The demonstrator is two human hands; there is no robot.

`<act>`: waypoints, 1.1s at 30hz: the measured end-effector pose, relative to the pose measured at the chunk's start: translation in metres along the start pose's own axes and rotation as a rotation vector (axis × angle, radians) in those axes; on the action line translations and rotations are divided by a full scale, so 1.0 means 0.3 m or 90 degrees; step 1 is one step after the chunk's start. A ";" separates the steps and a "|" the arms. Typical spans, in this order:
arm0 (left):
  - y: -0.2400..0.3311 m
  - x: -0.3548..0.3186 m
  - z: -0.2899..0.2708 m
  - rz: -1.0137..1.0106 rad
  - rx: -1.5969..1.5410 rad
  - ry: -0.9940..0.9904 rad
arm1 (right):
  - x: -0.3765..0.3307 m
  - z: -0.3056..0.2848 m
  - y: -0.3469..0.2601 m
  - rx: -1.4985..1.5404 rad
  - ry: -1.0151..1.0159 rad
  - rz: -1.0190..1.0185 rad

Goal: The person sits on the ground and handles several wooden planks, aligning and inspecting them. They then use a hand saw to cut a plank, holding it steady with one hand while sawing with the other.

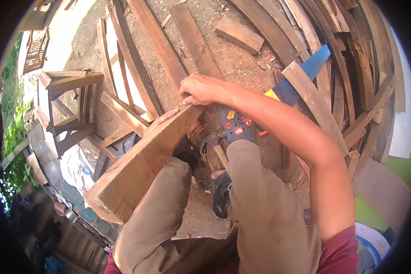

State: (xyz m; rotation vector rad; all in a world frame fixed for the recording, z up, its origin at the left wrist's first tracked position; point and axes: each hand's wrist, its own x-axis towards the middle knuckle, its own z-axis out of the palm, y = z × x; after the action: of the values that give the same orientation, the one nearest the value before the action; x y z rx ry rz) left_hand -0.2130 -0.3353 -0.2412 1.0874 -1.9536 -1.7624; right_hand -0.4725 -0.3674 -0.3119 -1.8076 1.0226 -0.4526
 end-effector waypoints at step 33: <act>-0.005 -0.008 -0.010 0.041 0.029 0.007 | 0.064 -0.146 0.000 -0.193 -0.201 -0.008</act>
State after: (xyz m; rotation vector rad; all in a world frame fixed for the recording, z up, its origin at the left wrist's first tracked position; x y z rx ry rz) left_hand -0.2089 -0.3357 -0.2415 1.0336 -2.0091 -1.6827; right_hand -0.4915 -0.4076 -0.2945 -2.0730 0.8921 -0.0129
